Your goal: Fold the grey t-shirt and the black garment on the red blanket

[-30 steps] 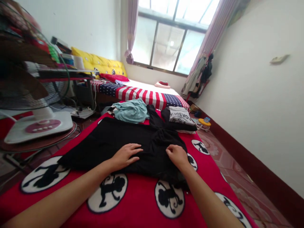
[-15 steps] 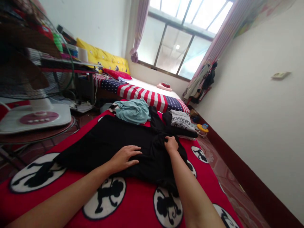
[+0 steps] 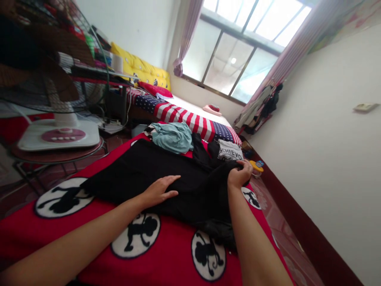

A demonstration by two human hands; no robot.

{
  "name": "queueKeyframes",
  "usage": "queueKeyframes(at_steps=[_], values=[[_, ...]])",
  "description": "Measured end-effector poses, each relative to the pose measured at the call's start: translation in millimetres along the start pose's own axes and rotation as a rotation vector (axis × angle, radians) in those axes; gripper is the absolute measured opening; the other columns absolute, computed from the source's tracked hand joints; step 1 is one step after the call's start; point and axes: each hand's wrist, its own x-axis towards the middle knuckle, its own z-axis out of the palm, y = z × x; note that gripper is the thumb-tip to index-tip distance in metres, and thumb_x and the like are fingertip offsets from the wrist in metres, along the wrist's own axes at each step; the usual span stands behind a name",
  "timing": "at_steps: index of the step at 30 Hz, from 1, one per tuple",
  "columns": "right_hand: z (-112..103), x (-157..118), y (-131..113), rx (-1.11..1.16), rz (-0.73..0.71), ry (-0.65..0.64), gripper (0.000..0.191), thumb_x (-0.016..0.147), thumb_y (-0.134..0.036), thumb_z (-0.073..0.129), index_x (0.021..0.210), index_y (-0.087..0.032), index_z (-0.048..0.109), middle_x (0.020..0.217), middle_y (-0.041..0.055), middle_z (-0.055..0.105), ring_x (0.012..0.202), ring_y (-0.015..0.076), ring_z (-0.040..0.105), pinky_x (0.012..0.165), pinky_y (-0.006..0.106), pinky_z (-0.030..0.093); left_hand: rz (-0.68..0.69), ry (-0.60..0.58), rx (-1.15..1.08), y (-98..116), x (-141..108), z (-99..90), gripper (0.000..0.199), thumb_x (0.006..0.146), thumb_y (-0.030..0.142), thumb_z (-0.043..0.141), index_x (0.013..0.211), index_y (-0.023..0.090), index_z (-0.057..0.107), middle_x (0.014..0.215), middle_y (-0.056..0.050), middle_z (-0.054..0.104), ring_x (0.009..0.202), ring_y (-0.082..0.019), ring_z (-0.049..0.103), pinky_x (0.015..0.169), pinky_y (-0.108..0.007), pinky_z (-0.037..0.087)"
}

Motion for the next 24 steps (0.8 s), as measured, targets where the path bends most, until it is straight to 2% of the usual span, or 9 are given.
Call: queueKeyframes(at_steps=[3, 5, 7, 9, 12, 15, 18, 21, 24], values=[[-20, -17, -58, 0.19, -0.308, -0.107, 0.037, 0.073, -0.007, 0.041, 0.099, -0.019, 0.065, 0.129, 0.0092, 0.055, 0.123, 0.023, 0.049, 0.106, 0.041, 0.038, -0.081, 0.272, -0.367, -3, 2, -10.0, 0.063, 0.091, 0.054, 0.048, 0.144, 0.022, 0.036, 0.139, -0.015, 0.05, 0.12, -0.025, 0.056, 0.102, -0.041, 0.043], [-35, -36, -91, 0.293, -0.592, -0.43, 0.041, 0.081, -0.008, 0.042, 0.112, -0.024, 0.063, 0.139, 0.0052, 0.049, 0.124, 0.0198, 0.05, 0.106, 0.036, 0.04, -0.123, 0.511, -0.58, -8, 2, -25.3, 0.062, 0.093, 0.057, 0.041, 0.144, 0.023, 0.034, 0.14, -0.015, 0.049, 0.119, -0.025, 0.057, 0.102, -0.042, 0.043], [-46, -57, -105, 0.335, -0.723, -0.707, 0.043, 0.086, -0.01, 0.043, 0.122, -0.028, 0.059, 0.145, 0.0022, 0.045, 0.123, 0.0171, 0.053, 0.103, 0.031, 0.043, -0.165, 0.756, -0.719, -17, 1, -44.6, 0.06, 0.093, 0.06, 0.036, 0.143, 0.025, 0.035, 0.141, -0.014, 0.048, 0.121, -0.024, 0.056, 0.102, -0.042, 0.042], [-48, -76, -95, 0.353, -0.644, -0.747, 0.039, 0.088, -0.014, 0.045, 0.122, -0.029, 0.058, 0.143, 0.0028, 0.047, 0.122, 0.0173, 0.054, 0.101, 0.031, 0.045, -0.216, 0.989, -0.752, -28, -1, -63.0, 0.06, 0.092, 0.061, 0.036, 0.14, 0.026, 0.038, 0.139, -0.013, 0.05, 0.12, -0.023, 0.057, 0.102, -0.041, 0.042], [-39, -103, -53, 0.31, -0.367, -0.595, 0.029, 0.086, -0.022, 0.054, 0.115, -0.024, 0.061, 0.131, 0.0084, 0.057, 0.12, 0.0232, 0.055, 0.102, 0.04, 0.045, -0.295, 1.213, -0.637, -43, -4, -79.6, 0.057, 0.09, 0.059, 0.041, 0.132, 0.02, 0.047, 0.128, -0.013, 0.058, 0.115, -0.023, 0.059, 0.103, -0.04, 0.041], [-28, -125, -14, 0.289, -0.217, -0.624, 0.035, 0.081, -0.032, 0.064, 0.114, -0.021, 0.061, 0.123, 0.0115, 0.061, 0.117, 0.0273, 0.056, 0.101, 0.047, 0.045, -0.324, 1.204, -0.414, -46, -6, -84.0, 0.049, 0.087, 0.048, 0.054, 0.125, 0.017, 0.052, 0.123, -0.013, 0.059, 0.114, -0.024, 0.057, 0.105, -0.041, 0.04], [-31, -139, -2, 0.346, -0.185, -0.705, 0.04, 0.081, -0.039, 0.066, 0.117, -0.023, 0.061, 0.12, 0.0102, 0.064, 0.114, 0.0268, 0.058, 0.102, 0.049, 0.043, -0.239, 1.111, -0.017, -34, -11, -85.7, 0.039, 0.082, 0.032, 0.061, 0.119, 0.02, 0.057, 0.126, -0.01, 0.057, 0.121, -0.025, 0.052, 0.108, -0.042, 0.036], [-41, -142, -7, 0.403, -0.219, -0.767, 0.043, 0.076, -0.037, 0.072, 0.117, -0.026, 0.061, 0.124, 0.0089, 0.062, 0.119, 0.0265, 0.054, 0.106, 0.05, 0.038, -0.089, 0.854, 0.304, -13, -17, -85.8, 0.026, 0.088, 0.028, 0.054, 0.112, 0.022, 0.062, 0.124, -0.007, 0.06, 0.124, -0.024, 0.05, 0.111, -0.042, 0.033], [-47, -140, -10, 0.429, -0.239, -0.83, 0.033, 0.071, -0.028, 0.075, 0.103, -0.026, 0.067, 0.125, 0.0075, 0.06, 0.119, 0.0258, 0.053, 0.103, 0.046, 0.042, 0.02, 0.465, 0.407, 3, -19, -78.7, 0.032, 0.089, 0.034, 0.055, 0.119, 0.024, 0.058, 0.122, -0.007, 0.063, 0.124, -0.025, 0.05, 0.111, -0.045, 0.033]])
